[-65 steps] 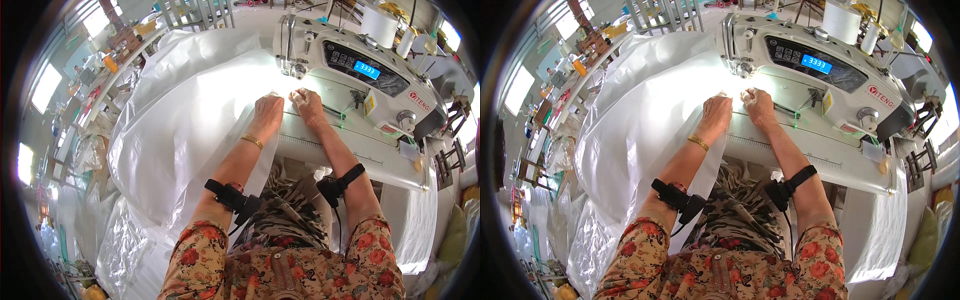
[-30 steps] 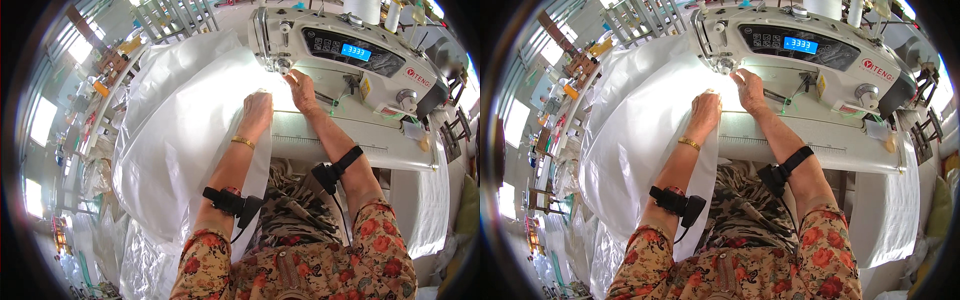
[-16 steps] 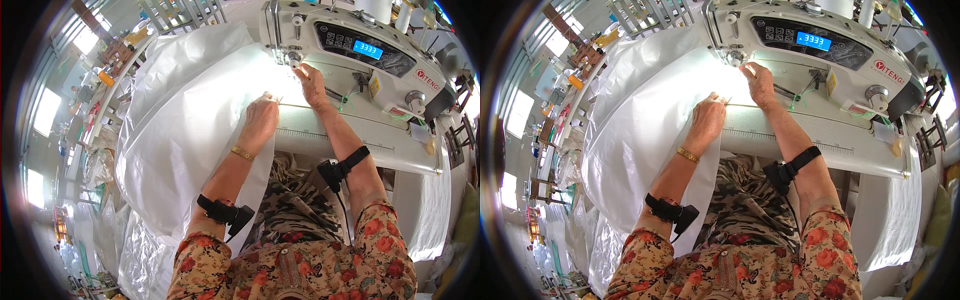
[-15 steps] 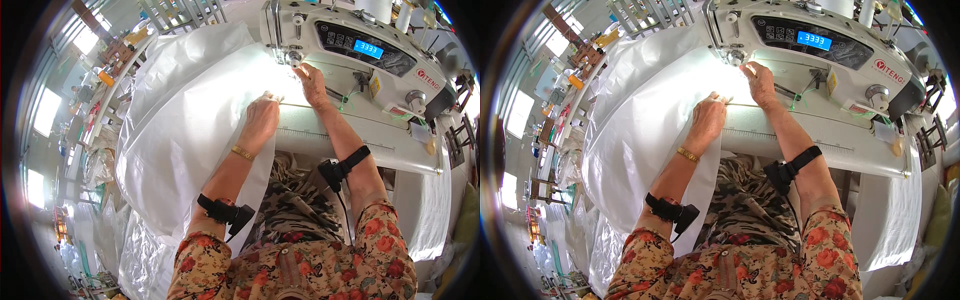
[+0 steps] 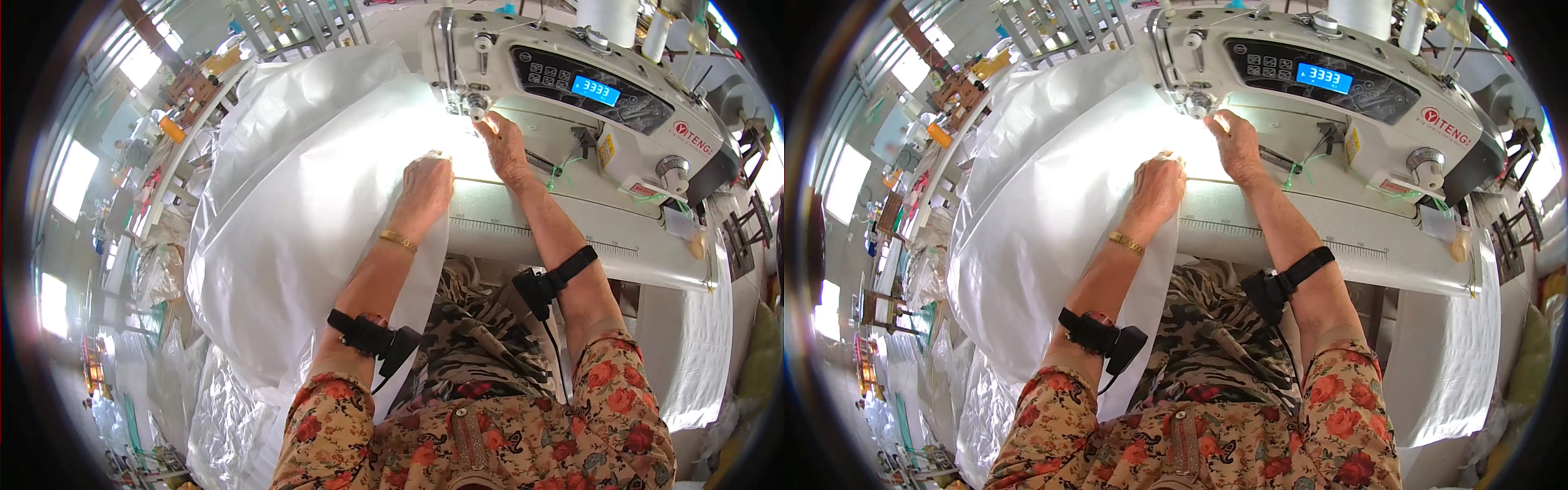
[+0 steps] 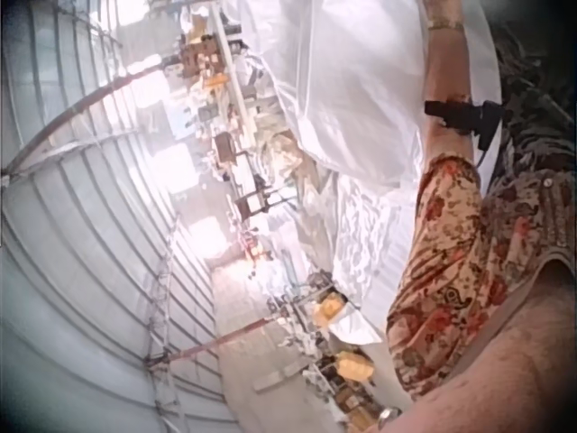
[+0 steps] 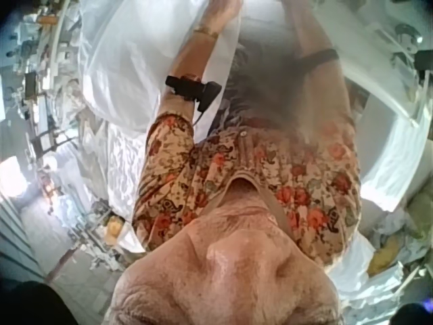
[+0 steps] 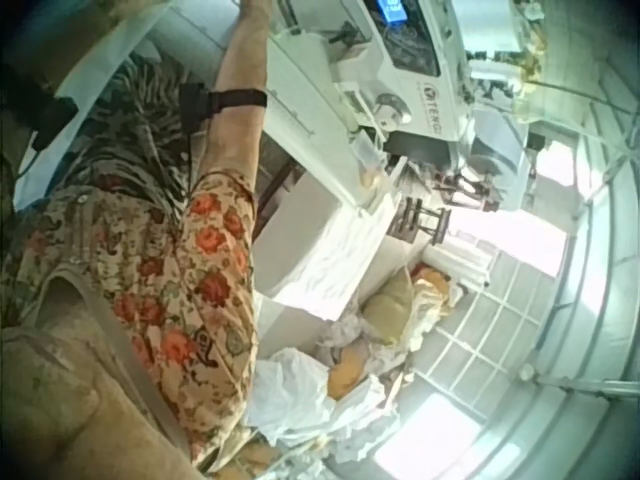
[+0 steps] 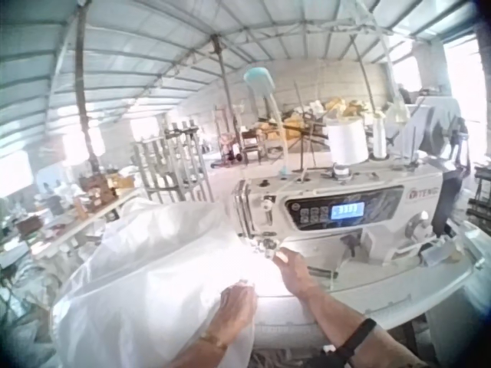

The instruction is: Sewing the edges of large white plastic bags using an industrial sewing machine.

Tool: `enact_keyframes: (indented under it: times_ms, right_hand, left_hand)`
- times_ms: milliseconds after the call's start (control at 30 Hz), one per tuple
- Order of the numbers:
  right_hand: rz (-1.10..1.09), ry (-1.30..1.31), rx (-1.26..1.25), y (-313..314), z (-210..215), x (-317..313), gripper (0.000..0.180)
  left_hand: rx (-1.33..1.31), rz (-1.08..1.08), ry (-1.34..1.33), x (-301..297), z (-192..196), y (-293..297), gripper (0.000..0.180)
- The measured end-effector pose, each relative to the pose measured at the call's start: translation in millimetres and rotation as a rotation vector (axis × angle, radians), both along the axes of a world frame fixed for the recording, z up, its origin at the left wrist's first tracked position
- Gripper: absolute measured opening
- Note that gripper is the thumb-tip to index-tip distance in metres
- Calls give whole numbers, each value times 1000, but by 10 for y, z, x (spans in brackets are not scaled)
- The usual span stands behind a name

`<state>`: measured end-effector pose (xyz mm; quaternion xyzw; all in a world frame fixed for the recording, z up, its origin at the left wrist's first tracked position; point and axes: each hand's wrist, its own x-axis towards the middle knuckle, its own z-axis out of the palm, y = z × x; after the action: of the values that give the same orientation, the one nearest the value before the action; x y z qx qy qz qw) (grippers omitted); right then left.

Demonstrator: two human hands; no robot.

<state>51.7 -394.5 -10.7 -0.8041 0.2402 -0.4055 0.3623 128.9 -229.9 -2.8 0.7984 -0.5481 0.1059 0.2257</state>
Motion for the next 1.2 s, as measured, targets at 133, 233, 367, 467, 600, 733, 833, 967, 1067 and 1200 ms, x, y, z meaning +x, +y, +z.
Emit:
enact_keyframes:
  times_ms: [133, 233, 367, 467, 600, 733, 833, 967, 1067, 1200]
  right_hand:
    - [-51, -17, -91, 28, 14, 39, 47]
    - [-117, 131, -76, 67, 66, 17, 44]
    - [12, 69, -60, 306, 96, -260, 36]
    - [169, -24, -552, 686, 93, -662, 14]
    - [436, 55, -939, 1469, 113, -1103, 36]
    - [948, 267, -937, 2280, 129, -1215, 42]
    - [1180, 389, -1001, 2590, 114, -1165, 26]
    - [1220, 426, -961, 2386, 175, -1215, 13]
    - [886, 93, -844, 1876, 266, -1425, 10]
    - [373, 139, -975, 1096, 348, -1889, 13]
  left_hand:
    - [-52, 22, -3, -27, 88, -23, 21]
    - [-35, 26, 110, -70, 142, 31, 23]
    - [-130, -112, 252, -331, 60, 628, 40]
    - [-188, -134, 307, -810, -181, 1550, 67]
    - [-216, -7, 517, -1432, -327, 2607, 67]
    - [149, 52, 921, -1720, -214, 3221, 35]
    - [128, 78, 832, -1864, -156, 3440, 27]
    - [213, 57, 783, -1749, -144, 3853, 23]
    - [200, 69, 752, -1629, -120, 4180, 19]
    - [128, 100, 565, -1401, -38, 4343, 7]
